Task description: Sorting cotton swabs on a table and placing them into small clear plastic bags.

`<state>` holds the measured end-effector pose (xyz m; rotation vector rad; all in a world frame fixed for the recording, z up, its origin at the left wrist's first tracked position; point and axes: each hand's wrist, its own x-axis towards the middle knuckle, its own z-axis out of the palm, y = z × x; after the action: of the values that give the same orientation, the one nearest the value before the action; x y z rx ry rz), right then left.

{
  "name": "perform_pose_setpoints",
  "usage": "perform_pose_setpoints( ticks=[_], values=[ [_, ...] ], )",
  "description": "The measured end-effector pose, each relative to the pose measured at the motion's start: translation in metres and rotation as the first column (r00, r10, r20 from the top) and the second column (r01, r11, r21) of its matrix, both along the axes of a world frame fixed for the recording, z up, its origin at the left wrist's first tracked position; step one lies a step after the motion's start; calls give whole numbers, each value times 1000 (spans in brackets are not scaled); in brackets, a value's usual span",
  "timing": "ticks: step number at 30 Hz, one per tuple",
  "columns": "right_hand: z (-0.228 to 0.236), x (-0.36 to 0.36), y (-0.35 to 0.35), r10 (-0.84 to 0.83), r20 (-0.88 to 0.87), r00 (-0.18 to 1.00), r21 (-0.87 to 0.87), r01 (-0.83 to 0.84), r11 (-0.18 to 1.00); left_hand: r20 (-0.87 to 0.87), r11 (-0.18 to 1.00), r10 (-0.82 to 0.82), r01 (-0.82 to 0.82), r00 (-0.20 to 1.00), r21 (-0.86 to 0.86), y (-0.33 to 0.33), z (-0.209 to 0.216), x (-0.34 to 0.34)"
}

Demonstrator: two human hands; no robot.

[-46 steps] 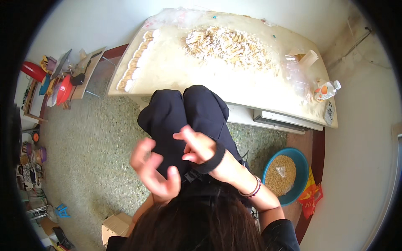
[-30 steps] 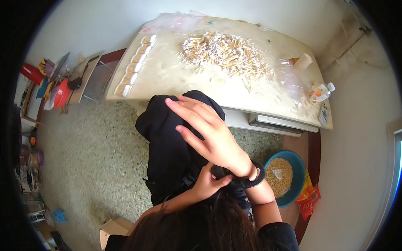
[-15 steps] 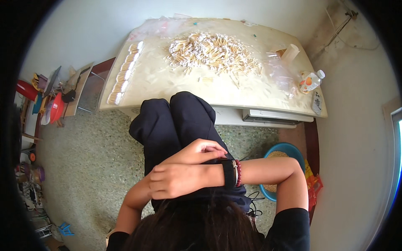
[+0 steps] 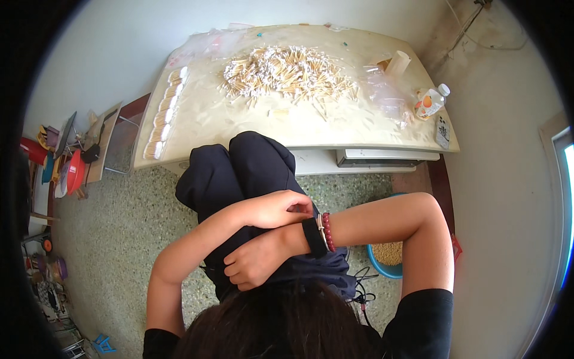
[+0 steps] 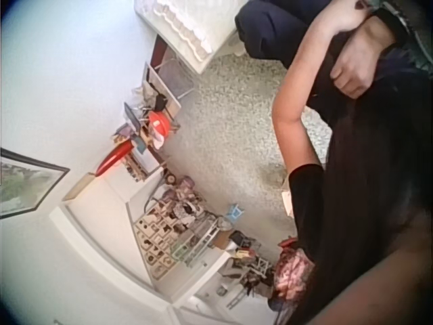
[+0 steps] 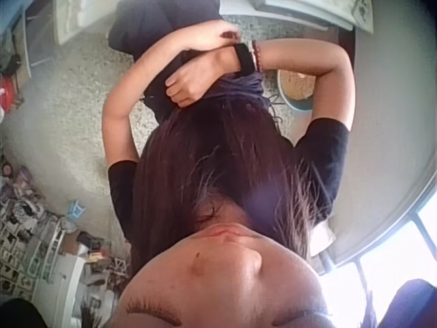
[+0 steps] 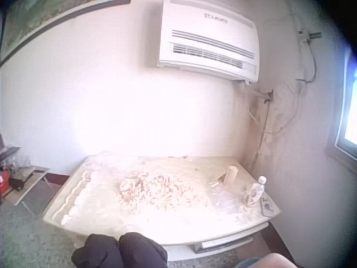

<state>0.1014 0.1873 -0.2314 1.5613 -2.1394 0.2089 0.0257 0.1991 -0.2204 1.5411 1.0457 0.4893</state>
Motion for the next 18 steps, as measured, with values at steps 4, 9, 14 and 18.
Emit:
perform_pose_setpoints(
  ticks=[4, 9, 14, 18],
  values=[
    [-2, -1, 1, 12, 45, 999, -13, -11, 1000, 98, 994, -95, 99, 991, -41, 1, -6, -6],
    [-3, 2, 5, 6, 61, 998, 5, -6, 1000, -18, 960, -129, 120, 992, -255, 0, 1, -13],
    [-4, 5, 3, 8, 59, 998, -7, -8, 1000, 98, 951, -204, 221, 974, -214, 0, -5, -13],
    [-3, 6, -1, 7, 68, 998, -25, -6, 1000, 70, 889, -239, 247, 968, -385, 9, 4, -20]
  ],
)
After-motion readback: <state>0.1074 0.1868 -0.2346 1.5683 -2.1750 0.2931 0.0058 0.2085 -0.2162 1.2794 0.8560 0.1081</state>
